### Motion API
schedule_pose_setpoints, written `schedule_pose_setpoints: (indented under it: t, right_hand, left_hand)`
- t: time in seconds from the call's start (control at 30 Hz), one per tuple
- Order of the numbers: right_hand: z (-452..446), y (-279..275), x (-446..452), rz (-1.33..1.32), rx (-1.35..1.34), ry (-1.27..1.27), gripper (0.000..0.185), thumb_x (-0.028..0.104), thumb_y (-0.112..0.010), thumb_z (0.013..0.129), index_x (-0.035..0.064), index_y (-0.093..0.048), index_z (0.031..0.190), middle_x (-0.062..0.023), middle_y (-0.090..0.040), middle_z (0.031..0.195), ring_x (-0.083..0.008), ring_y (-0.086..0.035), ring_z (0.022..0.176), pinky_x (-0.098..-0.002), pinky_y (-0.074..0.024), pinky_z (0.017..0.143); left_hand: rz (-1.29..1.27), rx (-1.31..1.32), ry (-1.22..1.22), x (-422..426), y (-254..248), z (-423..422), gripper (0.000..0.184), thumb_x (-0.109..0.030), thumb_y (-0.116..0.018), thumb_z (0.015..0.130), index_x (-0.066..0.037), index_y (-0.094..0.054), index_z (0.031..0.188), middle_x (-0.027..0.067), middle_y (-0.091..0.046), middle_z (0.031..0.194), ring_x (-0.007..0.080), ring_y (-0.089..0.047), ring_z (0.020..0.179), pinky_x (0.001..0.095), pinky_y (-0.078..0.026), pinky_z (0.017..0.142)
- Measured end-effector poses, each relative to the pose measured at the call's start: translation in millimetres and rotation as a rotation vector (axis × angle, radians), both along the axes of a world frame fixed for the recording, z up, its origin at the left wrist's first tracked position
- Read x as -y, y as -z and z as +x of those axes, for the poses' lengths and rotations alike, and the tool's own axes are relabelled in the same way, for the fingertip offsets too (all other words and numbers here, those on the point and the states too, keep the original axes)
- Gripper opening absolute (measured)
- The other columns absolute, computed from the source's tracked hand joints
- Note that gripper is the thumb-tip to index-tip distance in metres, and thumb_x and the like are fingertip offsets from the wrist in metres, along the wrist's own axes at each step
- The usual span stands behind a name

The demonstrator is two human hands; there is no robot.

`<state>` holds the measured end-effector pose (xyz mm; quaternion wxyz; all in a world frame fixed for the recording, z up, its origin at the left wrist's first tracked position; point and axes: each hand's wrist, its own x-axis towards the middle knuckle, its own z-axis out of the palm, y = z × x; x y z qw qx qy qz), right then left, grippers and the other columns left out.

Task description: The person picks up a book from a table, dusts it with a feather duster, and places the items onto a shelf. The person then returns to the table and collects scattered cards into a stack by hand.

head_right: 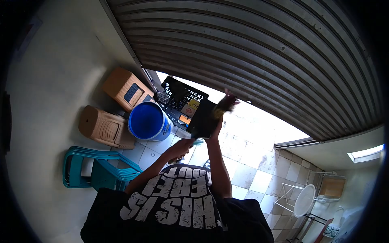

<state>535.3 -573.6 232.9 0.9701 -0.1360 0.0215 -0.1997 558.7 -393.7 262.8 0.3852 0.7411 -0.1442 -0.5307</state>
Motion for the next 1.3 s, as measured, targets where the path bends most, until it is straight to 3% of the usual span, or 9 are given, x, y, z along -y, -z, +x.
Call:
schedule_pose_setpoints:
  t: [0.17,0.3,0.43,0.63,0.87,1.1,1.17,1.2,1.3]
  right_hand:
    - [15.2,31.8,5.5,-0.373,-0.261,0.217,0.064,0.057,-0.036,0.099,0.0063,-0.043,0.137,-0.0129,-0.057,0.127,-0.0247,-0.061,0.110,-0.0385,-0.0524,0.093]
    - [-4.1,-13.9,-1.7,0.019,-0.155,0.054,0.068,0.060,-0.036,0.098,0.0060,-0.042,0.139,-0.0130,-0.055,0.129,-0.0257,-0.059,0.111,-0.0386,-0.0529,0.092]
    - [-11.1,24.6,10.3,-0.030,-0.126,0.064,0.073,0.063,-0.035,0.096,0.0046,-0.043,0.138,-0.0142,-0.058,0.125,-0.0277,-0.061,0.109,-0.0413,-0.0543,0.091]
    - [-16.6,12.4,7.2,-0.099,-0.217,-0.091,0.051,0.045,-0.043,0.101,0.0054,-0.049,0.132,-0.0115,-0.062,0.108,-0.0196,-0.064,0.089,-0.0338,-0.0572,0.073]
    - [-18.1,63.7,17.1,-0.169,-0.358,-0.245,0.048,0.043,-0.045,0.100,0.0051,-0.050,0.130,-0.0099,-0.060,0.100,-0.0159,-0.060,0.079,-0.0300,-0.0537,0.064]
    - [-14.1,75.8,18.0,-0.438,-0.765,-0.360,0.043,0.039,-0.048,0.099,0.0055,-0.051,0.126,-0.0060,-0.055,0.086,-0.0114,-0.050,0.063,-0.0251,-0.0449,0.052]
    - [-12.5,73.8,21.9,-0.477,-0.924,-0.368,0.041,0.038,-0.051,0.098,0.0064,-0.051,0.125,-0.0055,-0.055,0.085,-0.0122,-0.051,0.063,-0.0256,-0.0459,0.053]
    - [-11.1,84.9,19.0,-0.622,-0.993,-0.255,0.042,0.051,-0.056,0.093,0.0096,-0.061,0.095,-0.0047,-0.054,0.071,-0.0137,-0.053,0.058,-0.0291,-0.0440,0.047]
    - [-10.8,121.8,28.7,-1.027,-0.843,0.028,0.047,0.051,-0.059,0.093,0.0044,-0.062,0.088,-0.0046,-0.056,0.067,-0.0133,-0.054,0.054,-0.0288,-0.0429,0.046]
  left_hand:
    - [-0.046,-0.108,-0.021,6.8,-19.4,-16.4,0.049,-0.050,-0.034,0.103,-0.008,-0.052,0.085,-0.0013,-0.045,0.057,0.0081,-0.038,0.040,0.0236,-0.030,0.038]
    - [-0.071,0.382,-0.069,-8.0,12.9,14.4,0.042,-0.043,-0.038,0.103,-0.007,-0.049,0.083,-0.0009,-0.043,0.056,0.0074,-0.039,0.041,0.0228,-0.030,0.037]
    - [-0.135,0.077,-0.488,-22.6,-26.3,32.7,0.039,-0.042,-0.044,0.102,-0.008,-0.050,0.082,-0.0035,-0.042,0.055,0.0044,-0.034,0.036,0.0225,-0.025,0.033]
    - [-0.233,0.194,-0.250,-31.4,-65.1,36.2,0.041,-0.039,-0.045,0.103,-0.004,-0.057,0.083,-0.0045,-0.042,0.054,0.0044,-0.039,0.040,0.0229,-0.028,0.036]
    - [-0.230,0.751,0.344,-48.3,-61.6,49.6,0.027,-0.034,-0.058,0.096,-0.010,-0.071,0.092,0.0103,-0.064,0.063,0.0243,-0.061,0.053,0.0363,-0.045,0.053]
    - [-0.173,0.884,-0.063,-47.1,-21.7,80.1,0.037,-0.036,-0.051,0.099,-0.008,-0.070,0.082,0.0147,-0.064,0.065,0.0319,-0.065,0.061,0.0421,-0.047,0.057]
    - [-0.183,0.796,0.143,-51.0,-35.3,70.6,0.037,-0.036,-0.051,0.099,-0.008,-0.070,0.083,0.0144,-0.064,0.065,0.0315,-0.065,0.062,0.0422,-0.048,0.057]
    - [-0.184,0.752,0.246,-54.9,-40.1,67.4,0.038,-0.036,-0.051,0.099,-0.008,-0.070,0.083,0.0142,-0.065,0.065,0.0313,-0.065,0.062,0.0423,-0.048,0.058]
    - [-0.214,0.767,0.322,-62.4,-14.1,70.3,0.042,-0.040,-0.050,0.098,-0.007,-0.070,0.081,0.0149,-0.065,0.067,0.0317,-0.066,0.063,0.0421,-0.047,0.058]
